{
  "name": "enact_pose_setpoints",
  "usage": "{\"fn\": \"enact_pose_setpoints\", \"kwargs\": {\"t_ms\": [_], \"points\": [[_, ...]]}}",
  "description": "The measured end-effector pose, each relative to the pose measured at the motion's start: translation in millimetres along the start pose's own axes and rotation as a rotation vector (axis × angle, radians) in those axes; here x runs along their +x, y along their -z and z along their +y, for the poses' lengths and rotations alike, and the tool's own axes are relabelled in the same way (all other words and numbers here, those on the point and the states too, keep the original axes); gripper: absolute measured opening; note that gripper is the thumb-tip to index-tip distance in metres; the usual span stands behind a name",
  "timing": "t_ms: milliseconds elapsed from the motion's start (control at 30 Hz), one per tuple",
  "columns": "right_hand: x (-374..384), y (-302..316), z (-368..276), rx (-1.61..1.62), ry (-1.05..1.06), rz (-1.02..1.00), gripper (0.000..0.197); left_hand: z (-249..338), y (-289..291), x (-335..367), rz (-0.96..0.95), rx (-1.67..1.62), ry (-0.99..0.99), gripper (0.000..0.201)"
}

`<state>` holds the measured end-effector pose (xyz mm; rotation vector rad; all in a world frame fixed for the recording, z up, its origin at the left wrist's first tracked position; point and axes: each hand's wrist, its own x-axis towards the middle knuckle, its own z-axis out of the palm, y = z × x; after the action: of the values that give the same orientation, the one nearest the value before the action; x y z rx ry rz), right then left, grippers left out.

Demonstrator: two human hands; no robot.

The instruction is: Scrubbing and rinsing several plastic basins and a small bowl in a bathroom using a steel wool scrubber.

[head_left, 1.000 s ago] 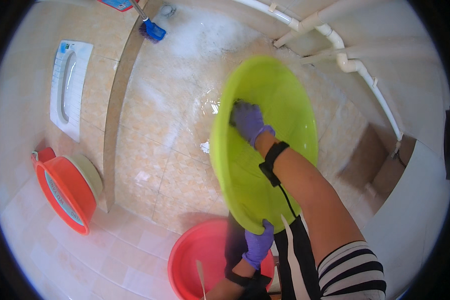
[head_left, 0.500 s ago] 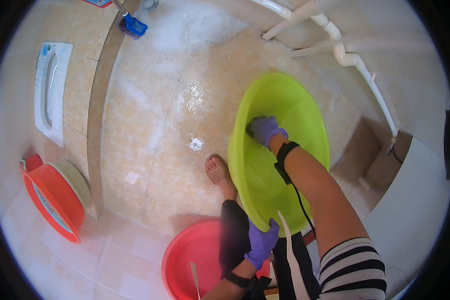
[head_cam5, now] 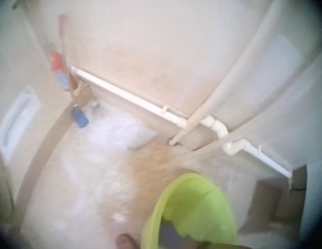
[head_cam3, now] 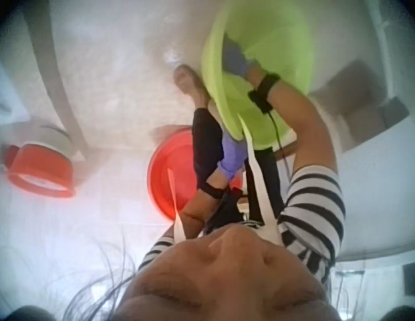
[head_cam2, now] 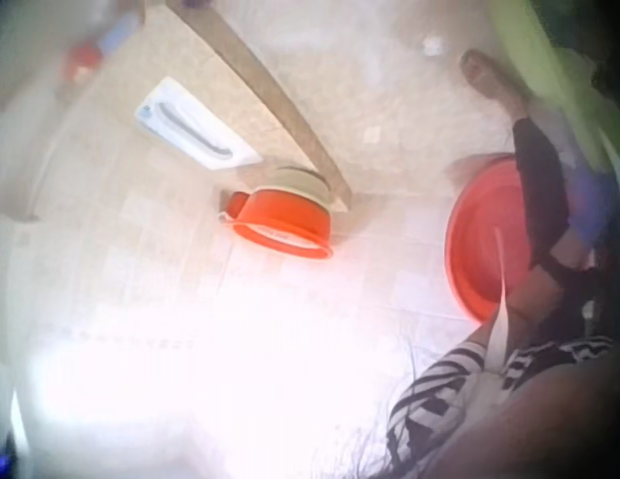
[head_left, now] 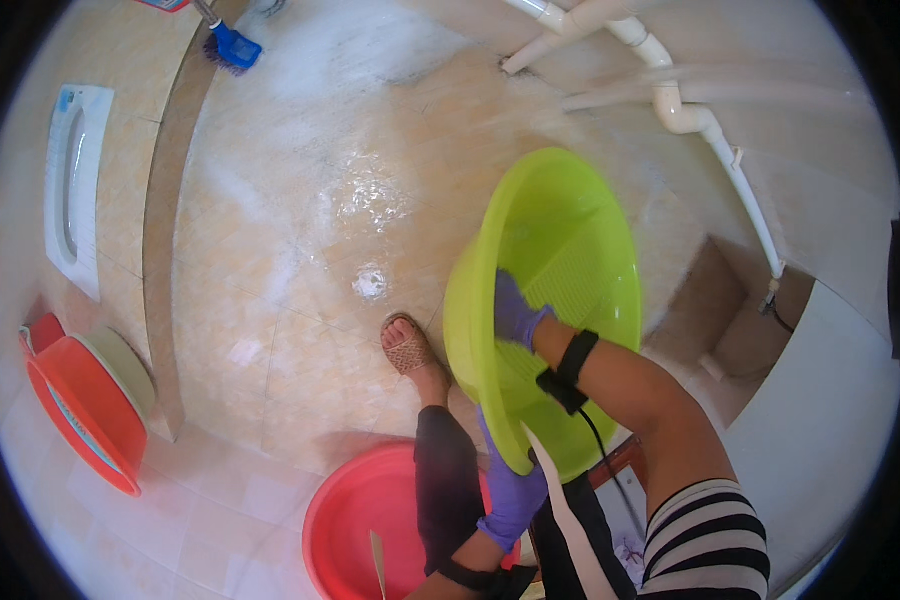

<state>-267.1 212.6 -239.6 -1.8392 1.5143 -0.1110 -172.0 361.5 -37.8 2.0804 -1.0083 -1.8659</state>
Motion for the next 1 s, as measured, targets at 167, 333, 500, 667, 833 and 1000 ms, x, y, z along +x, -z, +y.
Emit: {"fn": "enact_pose_setpoints", "kwargs": {"t_ms": [167,333,500,667,833,1000], "points": [[4.4,-16.3,25.0,0.216,0.035,0.18,0.04,40.3,0.0,4.0,0.116,-0.232,0.066,0.022],[59.9,15.1,67.9,-0.155,-0.299,-0.474,0.032,36.3,-1.6,2.0,0.054,-0.223,0.082,0.023],[-3.8,11.7,-34.3,-0.062,-0.076,0.074,0.026,16.1,1.2,0.4,0.061,-0.162,0.093,0.02],[32.2,50.3,30.4,-0.449,-0.307,-0.442,0.025,17.2,5.3,2.3,0.016,-0.28,0.288,0.022],[66.3,75.1,56.6,-0.54,-0.576,-0.462,0.025,9.5,2.5,2.4,0.044,-0.388,0.181,0.024],[50.8,55.2,98.2,-0.194,-0.6,-0.434,0.035,28.3,-4.3,14.3,0.127,-0.065,-0.143,0.017]]}}
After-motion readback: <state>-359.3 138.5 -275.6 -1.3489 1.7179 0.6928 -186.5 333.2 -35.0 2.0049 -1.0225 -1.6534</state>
